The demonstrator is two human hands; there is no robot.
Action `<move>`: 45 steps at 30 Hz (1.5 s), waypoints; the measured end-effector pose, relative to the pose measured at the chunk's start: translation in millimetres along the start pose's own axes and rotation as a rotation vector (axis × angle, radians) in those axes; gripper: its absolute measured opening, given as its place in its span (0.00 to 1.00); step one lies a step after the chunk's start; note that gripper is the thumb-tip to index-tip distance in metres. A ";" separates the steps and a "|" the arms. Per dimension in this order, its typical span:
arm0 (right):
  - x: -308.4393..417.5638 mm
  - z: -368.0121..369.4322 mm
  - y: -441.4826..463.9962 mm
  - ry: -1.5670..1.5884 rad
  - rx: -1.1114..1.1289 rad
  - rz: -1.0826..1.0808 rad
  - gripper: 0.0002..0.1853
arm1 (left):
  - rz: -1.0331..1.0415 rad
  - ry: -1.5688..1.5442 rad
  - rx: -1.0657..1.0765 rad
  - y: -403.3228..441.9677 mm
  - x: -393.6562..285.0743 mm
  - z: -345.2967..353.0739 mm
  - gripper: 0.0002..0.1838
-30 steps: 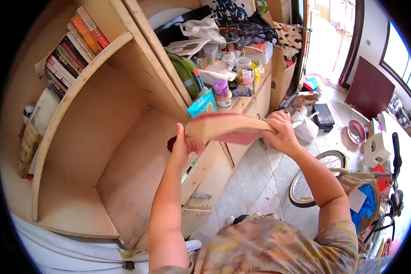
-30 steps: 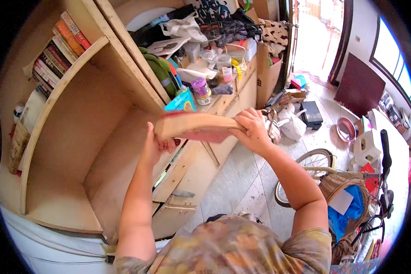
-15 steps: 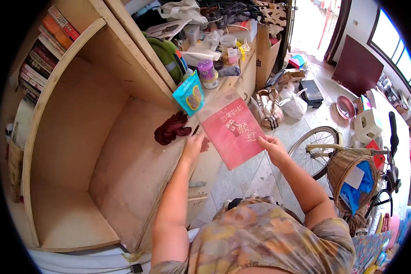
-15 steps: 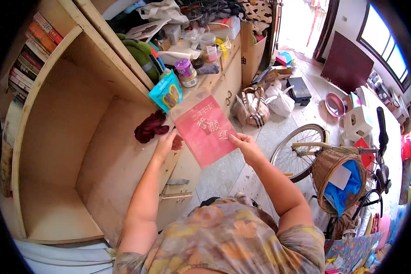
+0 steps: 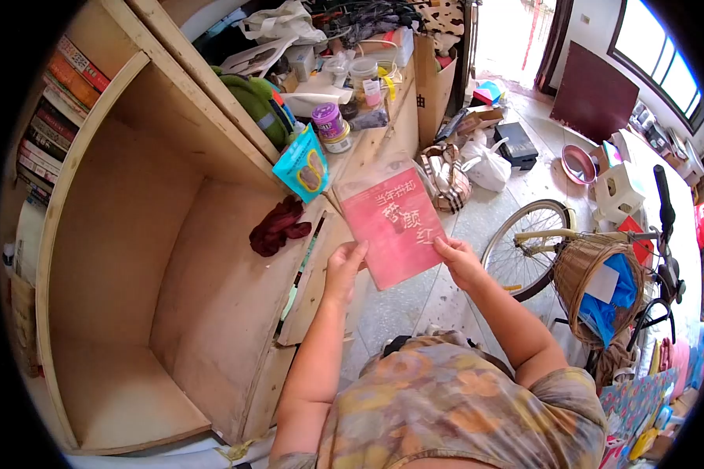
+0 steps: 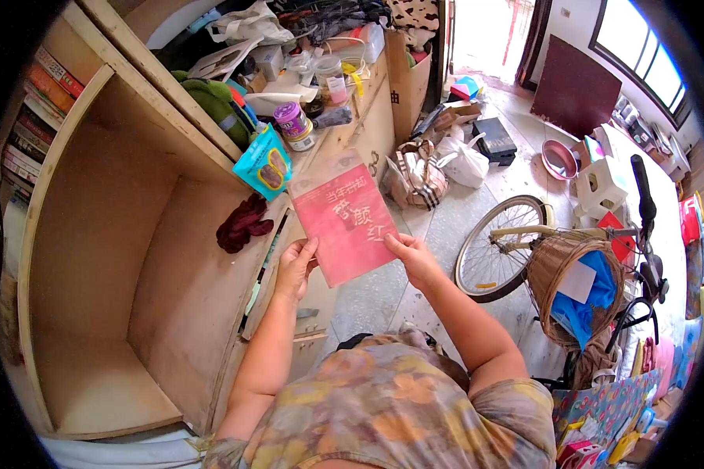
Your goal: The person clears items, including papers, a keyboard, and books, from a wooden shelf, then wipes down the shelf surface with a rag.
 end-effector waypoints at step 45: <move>13.7 -12.4 -35.5 0.253 -0.035 0.083 0.22 | -0.168 -0.402 0.244 3.9 15.5 47.3 0.12</move>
Point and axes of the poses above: each hand's wrist, its own y-axis towards the middle knuckle, its own z-axis out of the palm, x = y × z, the point moved 5 cm from there along y, towards the middle knuckle, and after that the axes turned 12 degrees about y, right-handed, at the moved point
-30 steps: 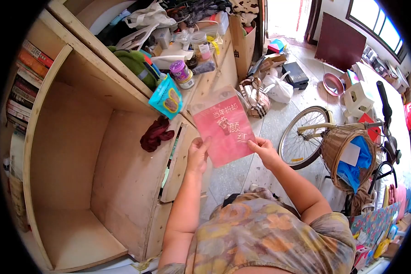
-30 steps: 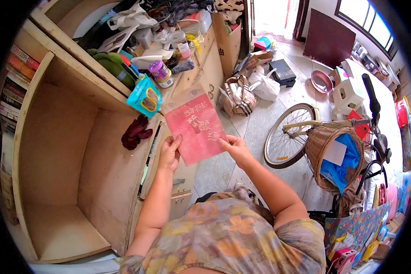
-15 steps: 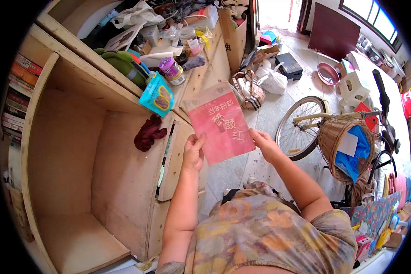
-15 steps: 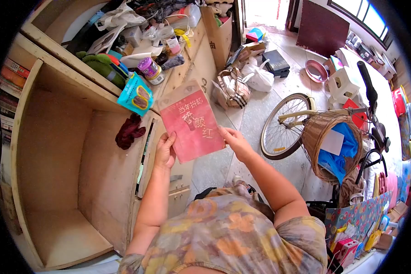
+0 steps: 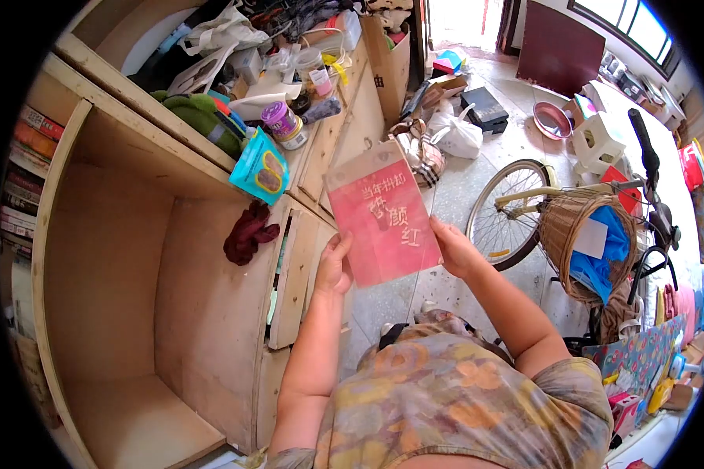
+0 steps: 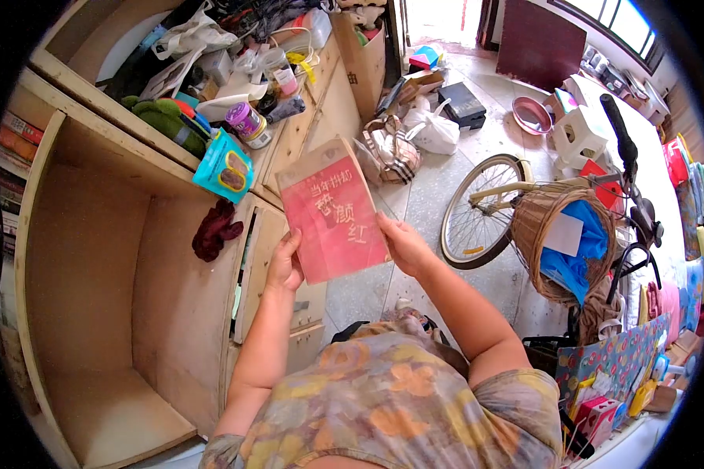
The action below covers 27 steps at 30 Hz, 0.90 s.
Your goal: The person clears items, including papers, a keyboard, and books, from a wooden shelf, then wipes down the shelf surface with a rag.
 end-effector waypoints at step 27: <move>-55.0 -76.0 -27.0 -0.372 -0.347 0.258 0.19 | -0.424 0.214 -0.142 8.3 102.8 -63.4 0.24</move>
Point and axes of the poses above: each hand's wrist, its own y-axis towards the middle knuckle, its own z-axis out of the palm, x = y × z, the point moved 5 cm from there along y, towards the middle knuckle, and after that the axes turned 12 degrees about y, right-handed, at the moved point
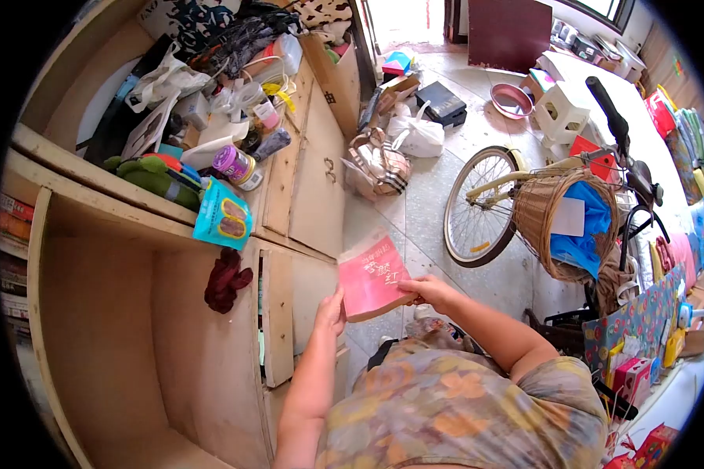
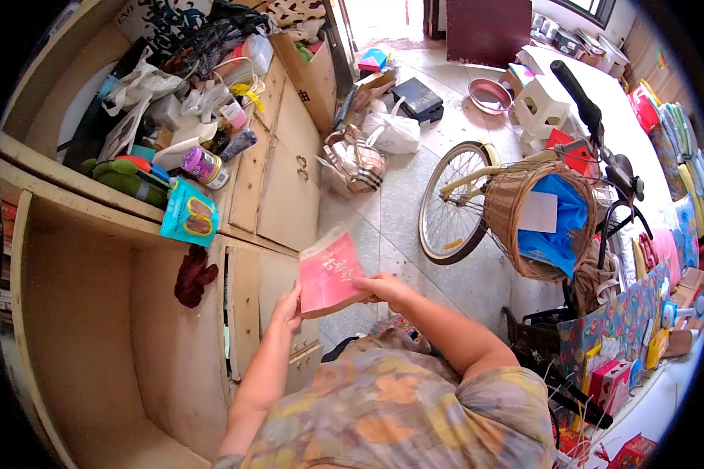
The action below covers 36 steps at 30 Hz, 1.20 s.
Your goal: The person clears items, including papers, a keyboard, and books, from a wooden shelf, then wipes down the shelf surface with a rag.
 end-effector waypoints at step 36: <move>-21.8 -100.0 187.1 -1.207 0.163 -0.149 0.23 | 0.222 0.224 -0.441 -78.8 54.7 -56.9 0.07</move>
Point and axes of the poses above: each hand's wrist, its own y-axis towards the middle knuckle, its own z-axis out of the palm, x = y × z, the point moved 5 cm from there along y, towards the middle knuckle, and after that the axes turned 12 degrees about y, right-handed, at the moved point
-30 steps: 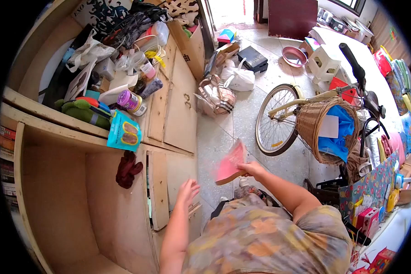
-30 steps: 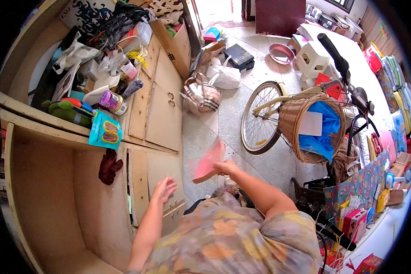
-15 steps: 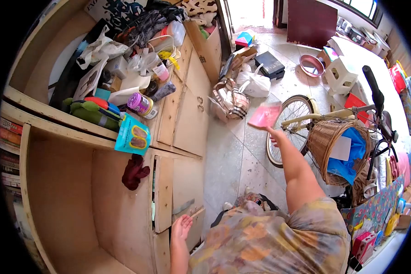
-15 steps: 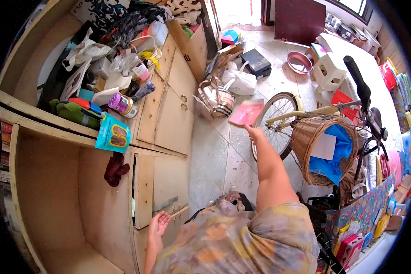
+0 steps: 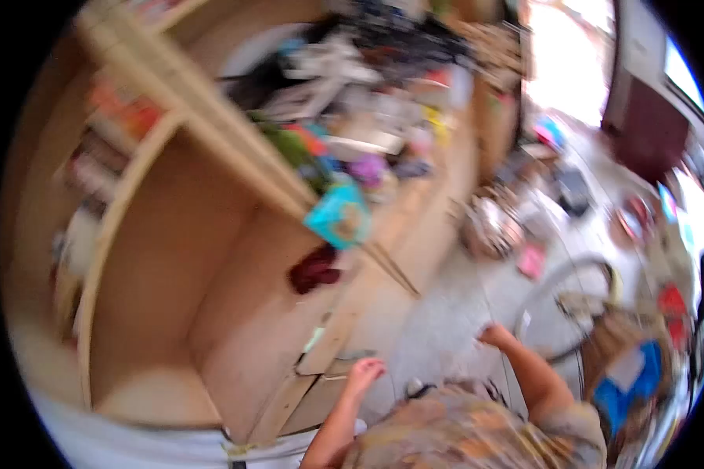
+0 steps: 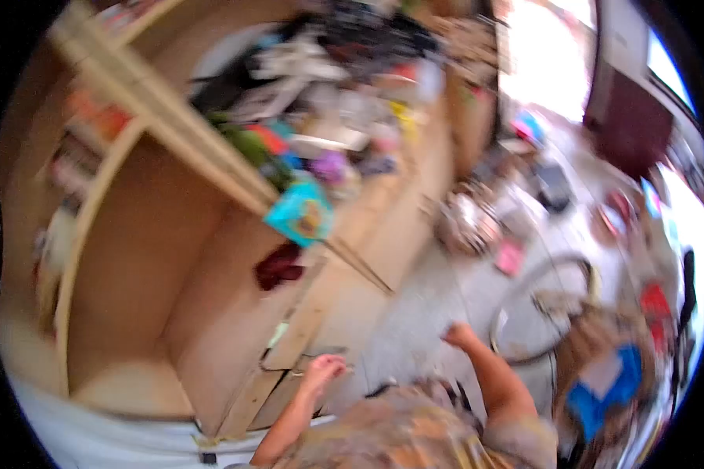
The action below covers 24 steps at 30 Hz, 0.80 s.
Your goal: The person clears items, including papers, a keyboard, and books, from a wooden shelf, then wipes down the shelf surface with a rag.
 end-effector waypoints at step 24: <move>587.0 -55.3 -170.8 0.432 0.020 -1.175 0.08 | 0.644 0.022 -1.006 -167.7 -54.3 -220.9 0.04</move>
Point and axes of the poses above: each hand's wrist, its own y-axis towards the middle knuckle, its own z-axis out of the palm, x = y × z, the point moved 5 cm from there along y, towards the middle knuckle, and after that the axes turned 12 degrees about y, right-handed, at the moved point
